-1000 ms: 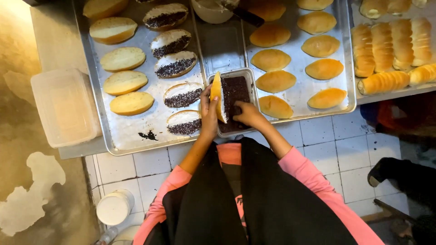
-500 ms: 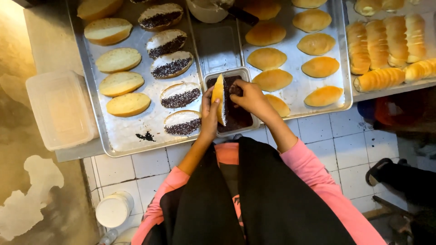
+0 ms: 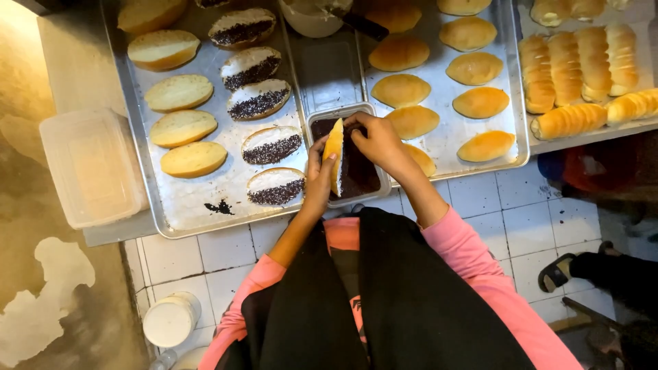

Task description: Spreading cream and applying chocolate sprinkles to sliced bread in a bakery production area.

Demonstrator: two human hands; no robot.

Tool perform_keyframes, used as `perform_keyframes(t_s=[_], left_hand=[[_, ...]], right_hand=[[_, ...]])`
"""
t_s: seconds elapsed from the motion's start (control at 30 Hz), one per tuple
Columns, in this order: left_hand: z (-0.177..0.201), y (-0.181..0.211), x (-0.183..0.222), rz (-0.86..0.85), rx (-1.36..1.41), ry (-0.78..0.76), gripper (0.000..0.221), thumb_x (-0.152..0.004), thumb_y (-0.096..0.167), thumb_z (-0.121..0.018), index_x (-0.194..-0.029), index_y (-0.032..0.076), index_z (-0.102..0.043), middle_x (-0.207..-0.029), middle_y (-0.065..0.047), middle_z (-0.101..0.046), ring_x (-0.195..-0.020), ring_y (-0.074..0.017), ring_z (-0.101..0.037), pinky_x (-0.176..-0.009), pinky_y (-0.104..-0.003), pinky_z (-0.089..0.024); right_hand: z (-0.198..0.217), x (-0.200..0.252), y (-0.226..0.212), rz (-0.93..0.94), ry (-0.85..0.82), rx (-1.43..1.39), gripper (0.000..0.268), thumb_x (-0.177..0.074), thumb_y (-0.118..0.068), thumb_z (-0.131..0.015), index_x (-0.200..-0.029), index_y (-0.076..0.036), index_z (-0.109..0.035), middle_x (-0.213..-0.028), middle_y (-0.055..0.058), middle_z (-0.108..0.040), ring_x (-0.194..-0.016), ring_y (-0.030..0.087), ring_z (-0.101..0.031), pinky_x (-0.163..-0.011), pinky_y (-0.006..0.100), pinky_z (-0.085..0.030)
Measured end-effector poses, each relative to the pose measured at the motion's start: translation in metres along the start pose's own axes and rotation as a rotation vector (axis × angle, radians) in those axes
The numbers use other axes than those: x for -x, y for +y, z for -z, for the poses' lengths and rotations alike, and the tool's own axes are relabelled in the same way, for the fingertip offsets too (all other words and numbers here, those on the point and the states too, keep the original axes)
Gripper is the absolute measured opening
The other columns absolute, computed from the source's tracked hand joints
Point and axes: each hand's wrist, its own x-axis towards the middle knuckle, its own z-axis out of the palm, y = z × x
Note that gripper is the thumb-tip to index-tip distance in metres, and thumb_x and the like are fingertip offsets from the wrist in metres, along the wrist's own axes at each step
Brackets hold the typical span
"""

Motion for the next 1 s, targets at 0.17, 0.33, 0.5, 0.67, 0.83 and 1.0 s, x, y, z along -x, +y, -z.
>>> perform_keyframes(t_s=[0.17,0.33,0.5,0.67,0.83,1.0], left_hand=[[-0.004,0.007,0.003,0.13,0.024,0.048,0.047,-0.103,0.02,-0.056,-0.145,0.001,-0.046,-0.139,-0.013,-0.055,-0.127,-0.02,-0.054,-0.11,-0.03,-0.041],[-0.003,0.003,0.004,0.006,-0.038,0.065,0.046,-0.104,0.016,-0.058,-0.145,0.0,-0.046,-0.141,-0.014,-0.055,-0.128,-0.0194,-0.054,-0.111,-0.03,-0.041],[-0.016,0.043,0.016,-0.063,-0.057,0.075,0.048,-0.103,0.012,-0.058,-0.147,0.002,-0.043,-0.141,-0.013,-0.054,-0.124,-0.0192,-0.055,-0.105,-0.029,-0.045],[-0.019,0.043,0.01,-0.232,-0.181,0.05,0.045,-0.105,0.011,-0.059,-0.147,0.003,-0.042,-0.145,-0.013,-0.05,-0.136,-0.022,-0.05,-0.116,-0.031,-0.039],[0.01,0.013,0.001,-0.013,0.134,0.19,0.048,-0.103,0.02,-0.059,-0.147,0.007,-0.045,-0.144,-0.011,-0.053,-0.135,-0.0214,-0.05,-0.115,-0.034,-0.039],[0.061,0.017,-0.017,0.239,0.849,0.192,0.051,-0.102,0.04,-0.042,-0.143,0.013,-0.053,-0.134,-0.007,-0.065,-0.123,-0.0267,-0.061,-0.106,-0.046,-0.047]], right_hand=[[-0.001,0.009,0.004,0.004,0.007,-0.089,0.025,-0.091,-0.006,-0.059,-0.113,-0.001,-0.07,-0.102,0.016,-0.077,-0.094,0.026,-0.078,-0.082,0.033,-0.06],[-0.024,0.024,0.049,0.002,0.031,-0.112,0.026,-0.093,-0.008,-0.059,-0.115,-0.001,-0.07,-0.105,0.017,-0.076,-0.098,0.03,-0.075,-0.086,0.037,-0.057],[-0.046,0.044,0.065,-0.102,-0.014,0.054,0.02,-0.096,-0.016,-0.064,-0.11,-0.005,-0.074,-0.104,0.019,-0.075,-0.098,0.037,-0.071,-0.082,0.042,-0.056],[-0.058,0.061,0.048,0.044,0.003,0.201,0.013,-0.094,-0.015,-0.068,-0.098,-0.004,-0.072,-0.098,0.019,-0.072,-0.092,0.042,-0.068,-0.076,0.049,-0.054],[-0.097,0.076,0.089,0.231,0.055,0.293,0.028,-0.078,-0.005,-0.066,-0.104,0.002,-0.07,-0.116,0.025,-0.067,-0.108,0.046,-0.063,-0.095,0.051,-0.051],[-0.089,0.065,0.085,0.361,0.185,0.274,0.02,-0.086,-0.015,-0.07,-0.098,0.002,-0.073,-0.128,0.026,-0.065,-0.117,0.044,-0.059,-0.102,0.049,-0.046]])
